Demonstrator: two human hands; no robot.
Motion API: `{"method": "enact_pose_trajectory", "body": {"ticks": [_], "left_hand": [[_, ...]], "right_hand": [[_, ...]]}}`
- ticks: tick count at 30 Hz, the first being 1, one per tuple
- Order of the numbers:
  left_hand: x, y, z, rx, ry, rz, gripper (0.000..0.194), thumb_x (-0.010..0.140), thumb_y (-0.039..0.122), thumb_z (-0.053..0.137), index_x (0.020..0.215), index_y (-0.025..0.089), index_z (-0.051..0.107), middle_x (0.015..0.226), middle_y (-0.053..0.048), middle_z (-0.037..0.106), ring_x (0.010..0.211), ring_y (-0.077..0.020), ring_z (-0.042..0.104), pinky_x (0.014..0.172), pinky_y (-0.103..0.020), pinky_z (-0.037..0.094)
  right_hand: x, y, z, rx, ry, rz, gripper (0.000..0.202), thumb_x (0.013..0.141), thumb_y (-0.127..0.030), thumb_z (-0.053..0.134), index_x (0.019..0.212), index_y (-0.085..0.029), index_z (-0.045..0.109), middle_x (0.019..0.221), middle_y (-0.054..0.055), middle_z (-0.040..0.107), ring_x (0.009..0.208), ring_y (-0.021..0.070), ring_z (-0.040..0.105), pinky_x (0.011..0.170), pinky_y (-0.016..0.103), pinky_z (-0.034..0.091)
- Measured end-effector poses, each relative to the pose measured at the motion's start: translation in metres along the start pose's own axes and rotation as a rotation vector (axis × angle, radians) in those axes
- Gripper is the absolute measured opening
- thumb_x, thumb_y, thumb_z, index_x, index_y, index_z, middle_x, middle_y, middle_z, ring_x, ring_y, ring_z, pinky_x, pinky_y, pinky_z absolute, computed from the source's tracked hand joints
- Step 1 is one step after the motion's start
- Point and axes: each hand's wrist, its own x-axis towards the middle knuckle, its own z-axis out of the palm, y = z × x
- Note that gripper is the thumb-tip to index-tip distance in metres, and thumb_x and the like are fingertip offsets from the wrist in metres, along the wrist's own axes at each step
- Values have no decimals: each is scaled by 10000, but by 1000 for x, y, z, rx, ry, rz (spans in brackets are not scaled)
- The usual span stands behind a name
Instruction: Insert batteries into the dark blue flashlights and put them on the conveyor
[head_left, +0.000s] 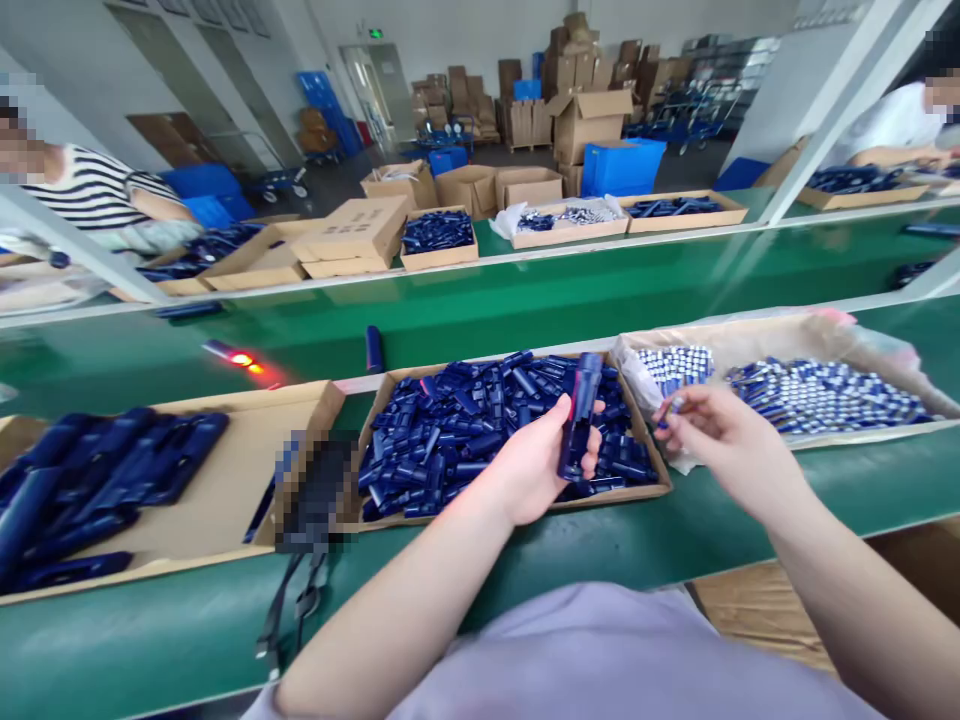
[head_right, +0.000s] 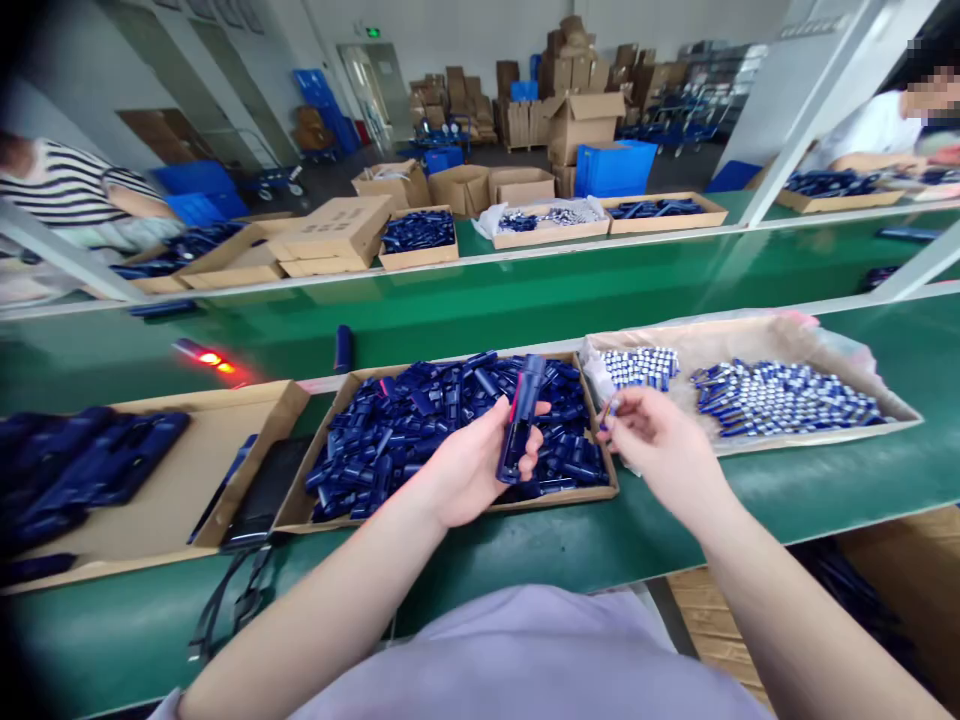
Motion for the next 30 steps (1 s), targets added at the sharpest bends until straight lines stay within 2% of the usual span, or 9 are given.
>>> {"method": "enact_pose_trajectory", "body": {"ticks": [2, 5, 7, 9, 14, 17, 23, 27, 30], "left_hand": [[-2, -14, -1, -225, 47, 7, 388, 951, 467, 470, 1168, 164, 578, 812, -14, 566, 656, -92, 566, 654, -225, 464], [0, -27, -6, -380, 55, 54, 286, 960, 369, 482, 1094, 151, 610, 913, -65, 645, 851, -165, 658, 845, -323, 515], [1, -30, -9, -416, 3, 86, 265, 964, 346, 478, 1065, 149, 622, 1000, -97, 676, 986, -210, 662, 925, -381, 505], [0, -29, -12, -429, -35, 118, 257, 969, 340, 472, 1054, 155, 629, 1060, -107, 684, 1063, -229, 646, 938, -399, 503], [-3, -26, -12, -418, -28, 87, 290, 978, 353, 459, 1054, 148, 650, 1098, -119, 690, 1054, -222, 654, 936, -380, 503], [-3, -26, -12, -435, 10, 48, 307, 977, 361, 464, 1040, 135, 661, 1089, -129, 693, 1023, -221, 663, 926, -367, 501], [-2, -26, -13, -489, 9, 26, 321, 998, 349, 418, 1015, 132, 655, 1111, -118, 692, 1049, -223, 651, 787, -326, 520], [-2, -27, -11, -481, 10, -3, 329, 1006, 334, 392, 1026, 129, 648, 1052, -106, 699, 785, -162, 667, 665, -288, 502], [-2, -28, -10, -487, 12, -13, 329, 1004, 336, 395, 1030, 126, 647, 1022, -103, 693, 691, -131, 639, 606, -259, 480]], "right_hand": [[-23, -18, 11, 149, 43, -189, 154, 922, -315, 560, 1021, -204, 600, 1016, 81, 648, 815, 165, 670, 661, 281, 575], [-40, -39, 26, 48, 120, -376, 95, 895, -212, 600, 985, -236, 619, 987, 58, 628, 885, 164, 654, 703, 265, 566], [-42, -48, 35, -43, 102, -445, 130, 897, -170, 584, 1007, -239, 602, 941, 33, 649, 832, 144, 653, 699, 248, 554], [-39, -53, 43, -125, 65, -526, 152, 902, -146, 565, 1028, -226, 595, 955, 31, 677, 847, 143, 661, 725, 251, 554], [-29, -57, 59, -302, 140, -738, 193, 903, -111, 575, 1075, -183, 625, 996, 70, 703, 963, 195, 647, 863, 353, 547], [-28, -58, 61, -344, 162, -800, 216, 908, -95, 576, 1104, -160, 636, 1020, 75, 708, 973, 198, 641, 873, 363, 543], [-35, -58, 58, -509, 83, -868, 248, 922, -99, 573, 1157, -92, 652, 1136, 88, 702, 1026, 217, 621, 914, 384, 529], [-33, -60, 57, -483, 186, -873, 166, 912, -126, 608, 1056, -114, 689, 1032, 55, 729, 953, 187, 617, 860, 334, 542], [-29, -61, 56, -466, 175, -869, 153, 923, -159, 606, 1048, -130, 690, 1020, 44, 729, 965, 179, 611, 862, 328, 538]]}}
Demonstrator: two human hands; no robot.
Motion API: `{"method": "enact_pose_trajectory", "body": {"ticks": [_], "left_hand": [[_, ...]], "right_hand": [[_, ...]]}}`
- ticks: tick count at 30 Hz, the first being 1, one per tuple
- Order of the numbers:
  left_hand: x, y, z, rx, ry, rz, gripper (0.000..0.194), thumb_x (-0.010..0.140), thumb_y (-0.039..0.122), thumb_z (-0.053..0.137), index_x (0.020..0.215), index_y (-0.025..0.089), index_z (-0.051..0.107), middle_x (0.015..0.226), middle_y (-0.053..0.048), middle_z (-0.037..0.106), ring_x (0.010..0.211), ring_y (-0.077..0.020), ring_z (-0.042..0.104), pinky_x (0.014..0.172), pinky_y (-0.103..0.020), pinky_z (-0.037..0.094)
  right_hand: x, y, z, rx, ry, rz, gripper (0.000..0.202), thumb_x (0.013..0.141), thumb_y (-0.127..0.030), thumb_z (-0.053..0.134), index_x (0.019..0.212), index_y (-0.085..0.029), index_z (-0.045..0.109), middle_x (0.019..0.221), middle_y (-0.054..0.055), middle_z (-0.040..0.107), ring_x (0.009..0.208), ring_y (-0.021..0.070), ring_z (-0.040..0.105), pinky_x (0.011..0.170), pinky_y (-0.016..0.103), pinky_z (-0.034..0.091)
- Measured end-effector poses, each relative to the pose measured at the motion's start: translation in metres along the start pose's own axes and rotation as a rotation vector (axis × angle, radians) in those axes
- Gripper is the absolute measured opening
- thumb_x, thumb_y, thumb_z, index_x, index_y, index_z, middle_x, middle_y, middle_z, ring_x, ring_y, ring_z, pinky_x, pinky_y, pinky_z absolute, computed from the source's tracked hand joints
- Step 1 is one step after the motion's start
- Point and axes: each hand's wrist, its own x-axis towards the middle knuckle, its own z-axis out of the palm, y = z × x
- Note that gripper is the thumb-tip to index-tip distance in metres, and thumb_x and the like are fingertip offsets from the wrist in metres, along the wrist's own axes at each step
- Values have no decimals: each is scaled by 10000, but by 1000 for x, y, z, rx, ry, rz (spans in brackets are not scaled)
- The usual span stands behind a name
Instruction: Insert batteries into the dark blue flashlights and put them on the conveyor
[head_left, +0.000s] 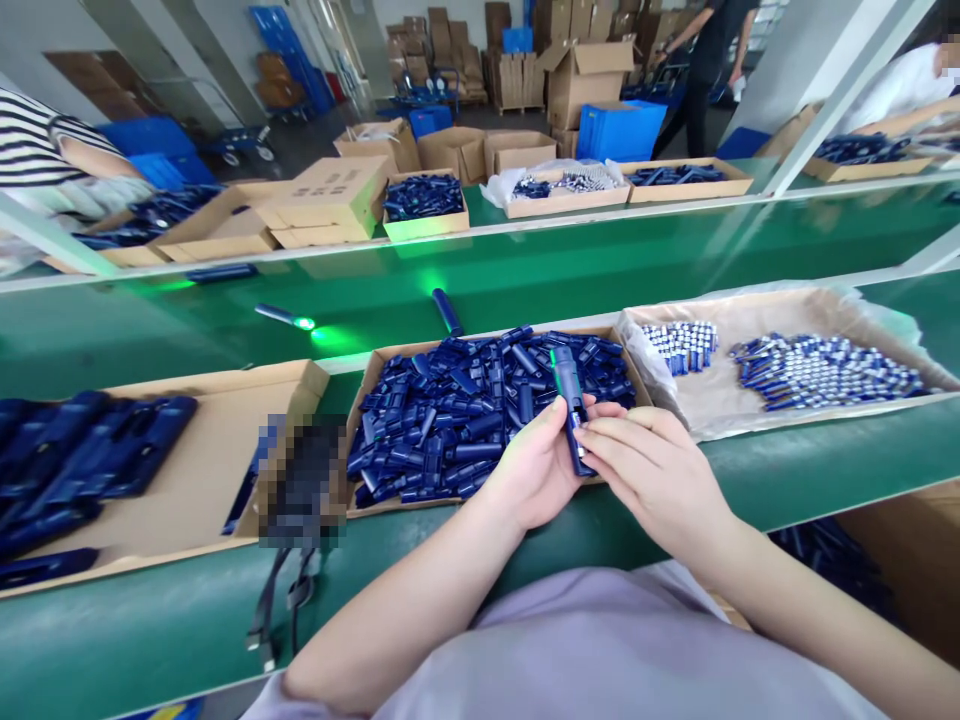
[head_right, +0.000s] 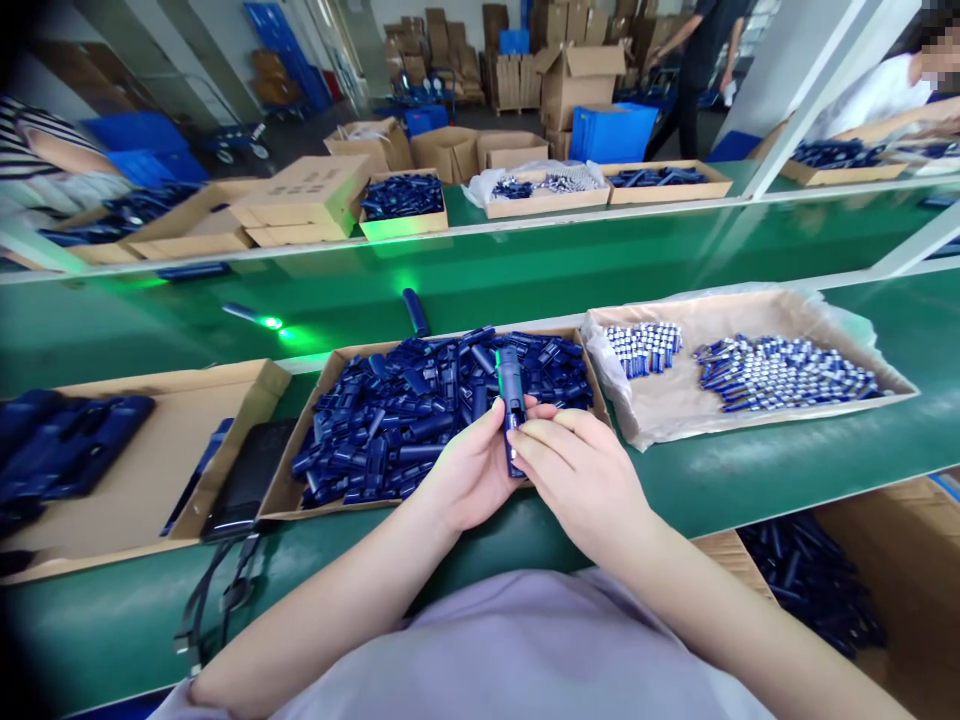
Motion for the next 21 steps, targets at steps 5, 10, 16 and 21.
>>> {"method": "enact_pose_trajectory", "body": {"ticks": [5, 10, 16, 21], "left_hand": [[0, -1, -3, 10, -14, 8, 310, 996, 328, 428, 1040, 120, 653, 904, -82, 671, 651, -107, 606, 590, -224, 457], [1, -1, -6, 57, -13, 41, 319, 989, 347, 440, 1067, 118, 648, 960, -104, 667, 728, -136, 632, 587, -221, 461], [0, 0, -3, 68, 1, 75, 290, 985, 344, 447, 1066, 135, 630, 1038, -122, 675, 846, -191, 669, 617, -253, 488], [-1, 1, 3, 62, 16, 129, 290, 996, 326, 425, 1031, 129, 635, 1079, -132, 687, 985, -216, 668, 847, -349, 519]], "right_hand": [[-1, 10, -1, 100, -98, -25, 208, 935, -208, 598, 1116, -136, 671, 1059, 56, 710, 992, 187, 583, 896, 367, 505], [-2, 11, 1, 213, -131, 63, 257, 922, -259, 624, 1167, -187, 653, 1094, 54, 692, 1028, 200, 562, 916, 392, 491], [-2, 1, 4, 269, -120, 173, 237, 909, -243, 632, 1138, -187, 659, 1108, 53, 699, 1093, 217, 561, 954, 400, 483], [-2, -5, -5, 275, -85, 247, 238, 910, -166, 590, 1138, -182, 657, 1106, 53, 699, 1027, 210, 563, 899, 393, 496]]}}
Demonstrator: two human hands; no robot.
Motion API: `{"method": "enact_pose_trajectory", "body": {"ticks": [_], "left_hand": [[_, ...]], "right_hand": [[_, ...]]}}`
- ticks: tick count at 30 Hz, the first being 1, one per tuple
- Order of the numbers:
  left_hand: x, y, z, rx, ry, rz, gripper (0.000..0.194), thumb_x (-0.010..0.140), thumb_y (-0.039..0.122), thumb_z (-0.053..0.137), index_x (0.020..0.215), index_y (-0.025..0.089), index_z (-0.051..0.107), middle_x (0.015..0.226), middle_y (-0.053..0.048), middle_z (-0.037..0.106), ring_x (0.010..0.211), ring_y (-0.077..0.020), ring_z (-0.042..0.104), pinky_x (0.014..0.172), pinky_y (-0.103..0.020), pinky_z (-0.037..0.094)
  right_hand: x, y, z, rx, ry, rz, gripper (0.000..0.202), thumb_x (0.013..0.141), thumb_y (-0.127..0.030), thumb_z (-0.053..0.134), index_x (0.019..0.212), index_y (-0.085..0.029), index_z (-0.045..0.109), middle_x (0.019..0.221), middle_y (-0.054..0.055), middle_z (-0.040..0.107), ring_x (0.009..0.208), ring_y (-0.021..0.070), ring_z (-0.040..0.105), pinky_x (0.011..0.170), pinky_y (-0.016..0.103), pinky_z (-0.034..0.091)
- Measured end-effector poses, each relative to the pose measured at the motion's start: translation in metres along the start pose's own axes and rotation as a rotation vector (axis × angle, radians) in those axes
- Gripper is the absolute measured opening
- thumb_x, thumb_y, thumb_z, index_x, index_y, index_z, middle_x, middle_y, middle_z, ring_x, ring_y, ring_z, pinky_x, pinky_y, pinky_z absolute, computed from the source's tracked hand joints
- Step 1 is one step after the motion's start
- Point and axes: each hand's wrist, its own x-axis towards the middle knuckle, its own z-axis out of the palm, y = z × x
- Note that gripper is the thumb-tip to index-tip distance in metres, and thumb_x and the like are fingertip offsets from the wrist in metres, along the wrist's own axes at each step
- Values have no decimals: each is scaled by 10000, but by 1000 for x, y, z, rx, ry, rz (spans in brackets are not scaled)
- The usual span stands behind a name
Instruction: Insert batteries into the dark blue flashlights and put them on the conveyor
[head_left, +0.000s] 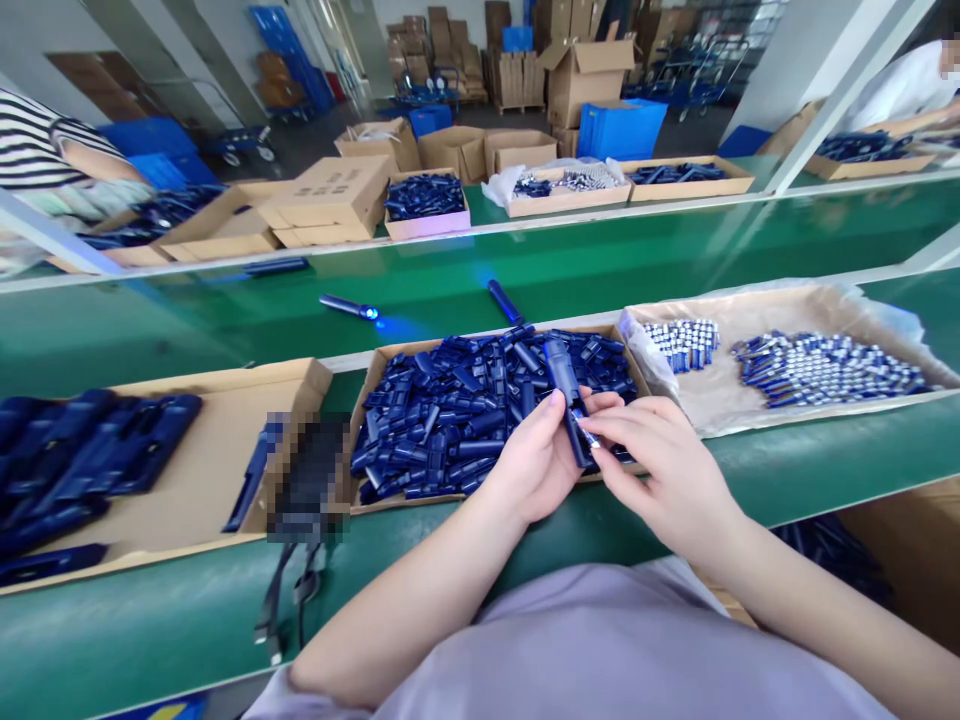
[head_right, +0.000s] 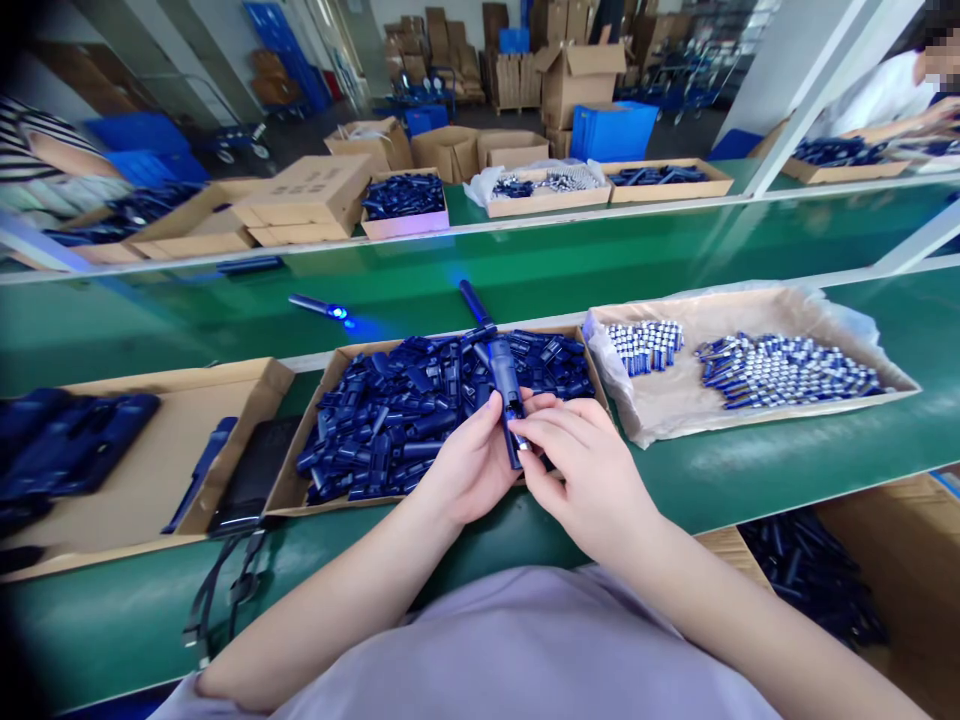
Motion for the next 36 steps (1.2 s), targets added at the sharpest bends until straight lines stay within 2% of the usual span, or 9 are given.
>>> {"method": "enact_pose_trajectory", "body": {"ticks": [4, 8, 11, 17, 21, 24, 30, 36], "left_hand": [[1, -1, -2, -5, -1, 1, 285, 990, 345, 442, 1033, 137, 632, 1105, -129, 690, 1046, -239, 661, 874, -376, 517], [1, -2, -4, 1, -5, -32, 293, 992, 345, 438, 1043, 136, 636, 1096, -128, 697, 1012, -225, 673, 838, -338, 520], [1, -2, -4, -20, -15, -34, 305, 993, 351, 437, 1046, 130, 640, 1108, -130, 696, 1045, -225, 664, 850, -334, 521], [1, -3, -3, -36, -20, -33, 312, 997, 345, 426, 1029, 128, 648, 1084, -127, 701, 1051, -219, 663, 876, -339, 521], [3, -3, -4, -41, 6, -53, 322, 998, 346, 426, 1038, 121, 654, 1071, -126, 701, 983, -187, 676, 848, -295, 523], [2, -3, -4, -42, 1, -53, 327, 997, 347, 429, 1038, 117, 657, 1062, -124, 700, 982, -185, 675, 848, -294, 526], [0, -4, -2, -38, -7, -38, 316, 996, 345, 433, 1030, 120, 653, 1071, -122, 699, 1001, -195, 674, 916, -337, 517], [0, -4, -2, -54, 15, -79, 311, 986, 368, 450, 1044, 133, 644, 1136, -134, 684, 1054, -226, 662, 897, -358, 521]], "right_hand": [[0, -4, -3, -44, -33, 25, 211, 927, -184, 583, 1111, -170, 687, 1067, 52, 707, 977, 210, 556, 873, 390, 496], [4, -6, -1, -124, -18, -65, 173, 934, -174, 571, 1019, -172, 722, 1002, 50, 715, 964, 209, 557, 868, 380, 500], [3, -8, -1, -174, 31, -109, 174, 934, -163, 566, 1018, -176, 718, 1012, 45, 717, 948, 201, 569, 859, 365, 506], [-2, 1, 5, -134, 132, -56, 146, 916, -153, 597, 1014, -195, 698, 967, 41, 723, 887, 193, 595, 811, 368, 521], [1, 8, 11, -45, 116, -40, 120, 922, -172, 598, 1011, -175, 678, 949, 53, 714, 921, 187, 604, 824, 355, 531], [3, 5, 8, -25, 99, -45, 111, 920, -161, 598, 1008, -169, 665, 952, 56, 709, 944, 186, 602, 848, 348, 527], [1, -2, 4, -86, 203, -36, 118, 897, -99, 605, 984, -169, 644, 953, 65, 705, 891, 183, 609, 813, 350, 519], [-6, -2, 9, -28, 102, 21, 120, 928, -177, 579, 1007, -187, 669, 989, 74, 682, 956, 195, 621, 858, 369, 545]]}}
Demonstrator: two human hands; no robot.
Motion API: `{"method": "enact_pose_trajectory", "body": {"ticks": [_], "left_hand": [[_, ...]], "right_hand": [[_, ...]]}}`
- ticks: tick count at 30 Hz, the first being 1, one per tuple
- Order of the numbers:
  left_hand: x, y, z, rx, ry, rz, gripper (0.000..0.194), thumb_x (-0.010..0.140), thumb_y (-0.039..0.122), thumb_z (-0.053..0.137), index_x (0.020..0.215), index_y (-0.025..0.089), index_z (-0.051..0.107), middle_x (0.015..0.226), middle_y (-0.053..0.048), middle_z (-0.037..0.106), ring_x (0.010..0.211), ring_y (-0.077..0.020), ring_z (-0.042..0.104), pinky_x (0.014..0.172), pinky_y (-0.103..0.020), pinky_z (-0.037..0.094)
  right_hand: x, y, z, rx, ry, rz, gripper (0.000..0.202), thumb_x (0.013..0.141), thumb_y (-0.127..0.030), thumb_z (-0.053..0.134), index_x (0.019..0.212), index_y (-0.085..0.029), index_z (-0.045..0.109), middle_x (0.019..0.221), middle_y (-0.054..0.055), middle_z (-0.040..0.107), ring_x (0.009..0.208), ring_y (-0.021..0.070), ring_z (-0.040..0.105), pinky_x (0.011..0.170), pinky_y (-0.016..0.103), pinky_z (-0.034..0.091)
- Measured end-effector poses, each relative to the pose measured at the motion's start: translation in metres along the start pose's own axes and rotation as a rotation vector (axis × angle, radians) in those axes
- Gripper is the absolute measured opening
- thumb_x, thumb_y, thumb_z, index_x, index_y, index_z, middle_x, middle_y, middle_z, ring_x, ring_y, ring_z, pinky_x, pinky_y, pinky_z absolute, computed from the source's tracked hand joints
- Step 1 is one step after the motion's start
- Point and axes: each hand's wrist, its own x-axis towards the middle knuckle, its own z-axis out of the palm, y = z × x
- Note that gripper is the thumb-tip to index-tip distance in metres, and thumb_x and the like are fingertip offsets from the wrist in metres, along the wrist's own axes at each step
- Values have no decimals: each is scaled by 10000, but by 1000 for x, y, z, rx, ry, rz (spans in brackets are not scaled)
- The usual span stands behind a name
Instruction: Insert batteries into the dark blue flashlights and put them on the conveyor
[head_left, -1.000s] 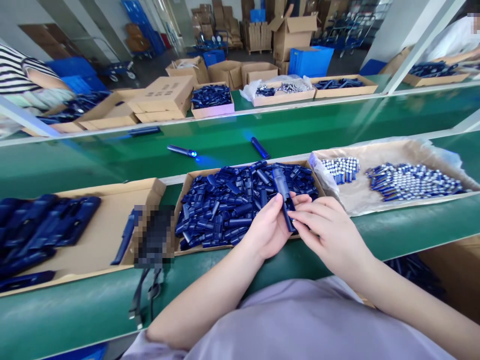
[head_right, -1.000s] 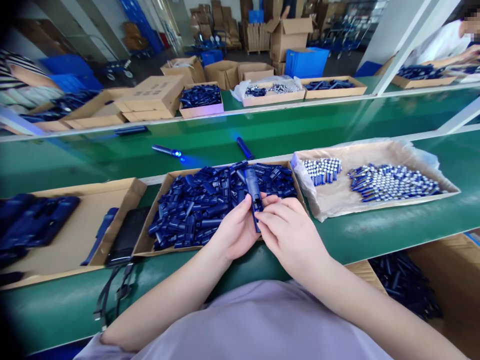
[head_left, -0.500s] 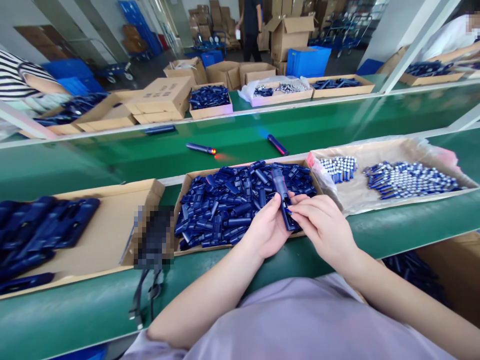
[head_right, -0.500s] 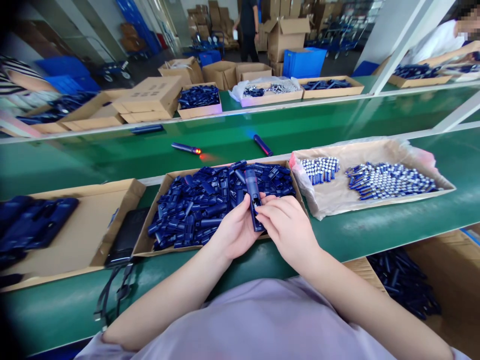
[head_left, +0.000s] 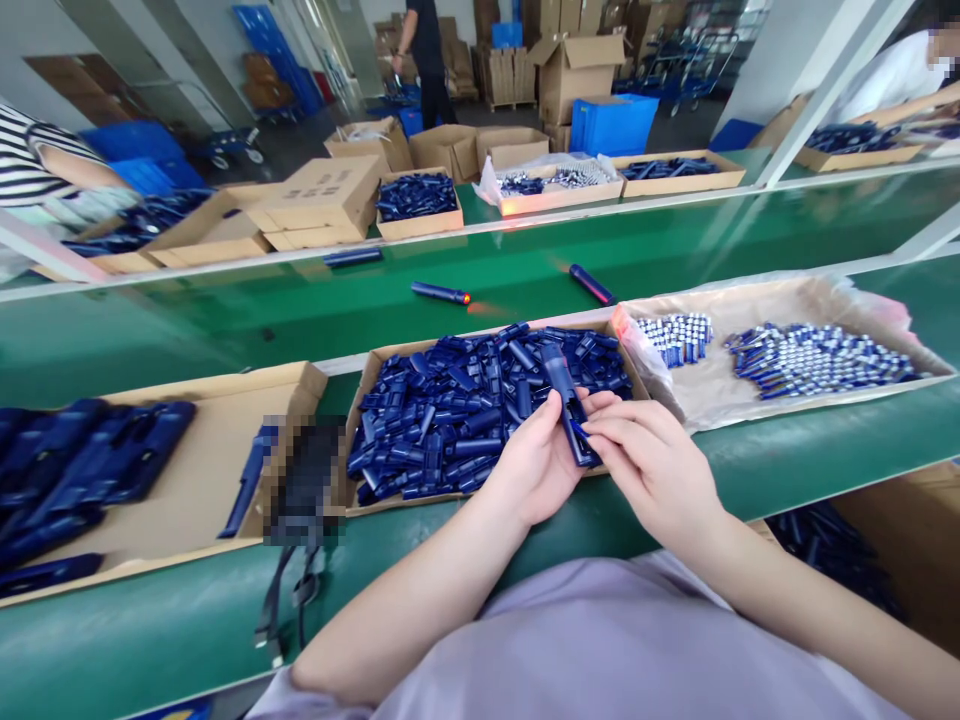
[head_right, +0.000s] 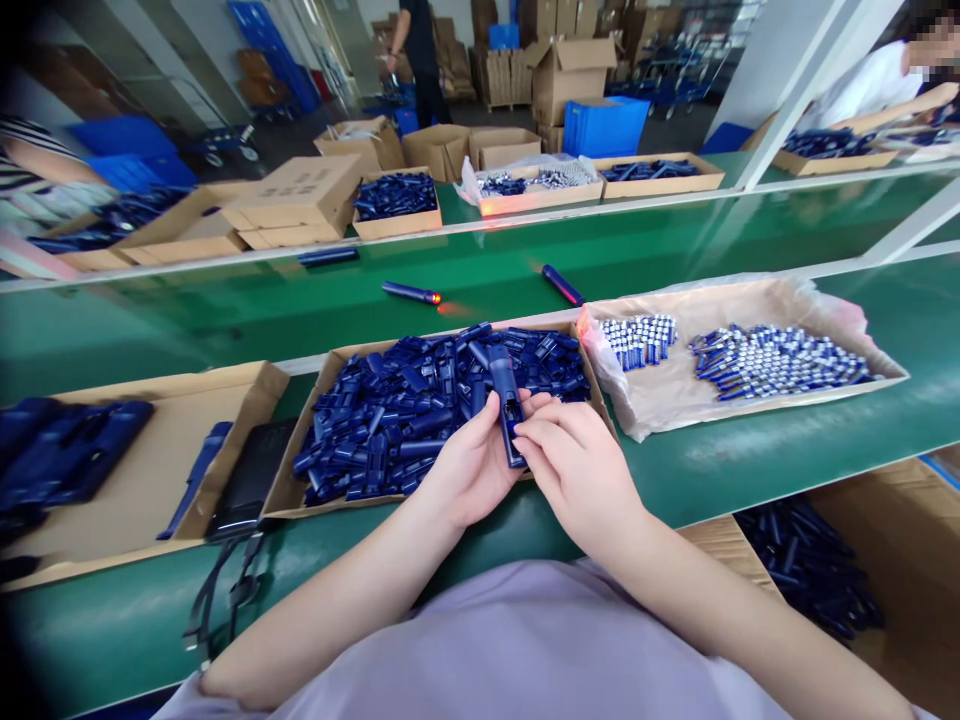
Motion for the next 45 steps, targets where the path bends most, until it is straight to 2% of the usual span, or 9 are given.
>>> {"method": "enact_pose_trajectory", "body": {"ticks": [5, 7, 11, 18, 26, 31, 36, 41, 45], "left_hand": [[1, 2, -1, 3, 34, 29, 305, 986, 370, 456, 1067, 138, 636, 1168, -145, 680, 1139, -236, 635, 960, -390, 491], [1, 2, -1, 10, 29, 41, 289, 979, 360, 477, 1050, 134, 644, 1150, -144, 688, 1136, -235, 638, 981, -391, 478], [2, 0, -1, 17, 17, 61, 279, 966, 351, 509, 1034, 126, 660, 1085, -128, 709, 1067, -226, 665, 966, -368, 485], [1, 1, -3, 0, -20, 52, 304, 979, 359, 479, 1041, 121, 658, 1101, -130, 703, 1115, -231, 645, 978, -375, 490], [2, 1, -4, -13, -7, 40, 299, 973, 359, 493, 1035, 119, 660, 1136, -142, 691, 1072, -214, 659, 929, -337, 515], [2, 0, -4, -11, -33, 43, 302, 975, 358, 488, 1044, 120, 662, 1129, -135, 693, 1101, -225, 650, 961, -362, 508], [2, 0, -1, -11, 10, 56, 312, 990, 335, 451, 1000, 113, 669, 1056, -127, 711, 1023, -205, 678, 970, -361, 507], [2, 0, 2, -15, 55, 47, 311, 991, 324, 448, 990, 108, 671, 1047, -130, 711, 1012, -212, 680, 996, -388, 495], [4, -1, 2, -14, 82, 43, 307, 991, 322, 447, 994, 109, 667, 1050, -127, 711, 1005, -210, 680, 995, -393, 495]], "right_hand": [[-3, 7, -10, 79, -217, 9, 257, 953, -202, 534, 1173, -193, 667, 1074, 76, 666, 1050, 178, 638, 932, 335, 563], [1, 12, -16, 138, -264, 36, 241, 959, -204, 525, 1143, -216, 681, 1060, 48, 692, 1009, 155, 664, 911, 298, 575], [7, 14, -21, 134, -168, 92, 174, 958, -212, 539, 1028, -217, 698, 1050, 35, 713, 992, 154, 679, 894, 283, 578], [4, 4, -9, 1, 31, -20, 173, 925, -142, 580, 1047, -203, 685, 1015, 43, 715, 978, 148, 678, 915, 276, 564], [4, 9, -1, 48, 30, -19, 151, 918, -169, 599, 1017, -222, 699, 990, 48, 702, 973, 168, 657, 865, 321, 570], [1, 8, -2, 34, 49, -58, 153, 898, -121, 613, 1019, -195, 670, 980, 53, 697, 969, 157, 652, 885, 295, 556], [-1, 14, -1, 62, 29, 79, 145, 930, -158, 569, 1037, -202, 657, 1055, 55, 693, 1004, 160, 659, 901, 299, 555], [1, 20, -2, 167, -87, 143, 229, 971, -171, 496, 1140, -212, 644, 1161, 49, 676, 1100, 148, 632, 959, 300, 531], [4, 20, -6, 235, -120, 202, 203, 954, -192, 535, 1089, -217, 684, 1129, 26, 690, 1059, 131, 650, 944, 263, 536]]}}
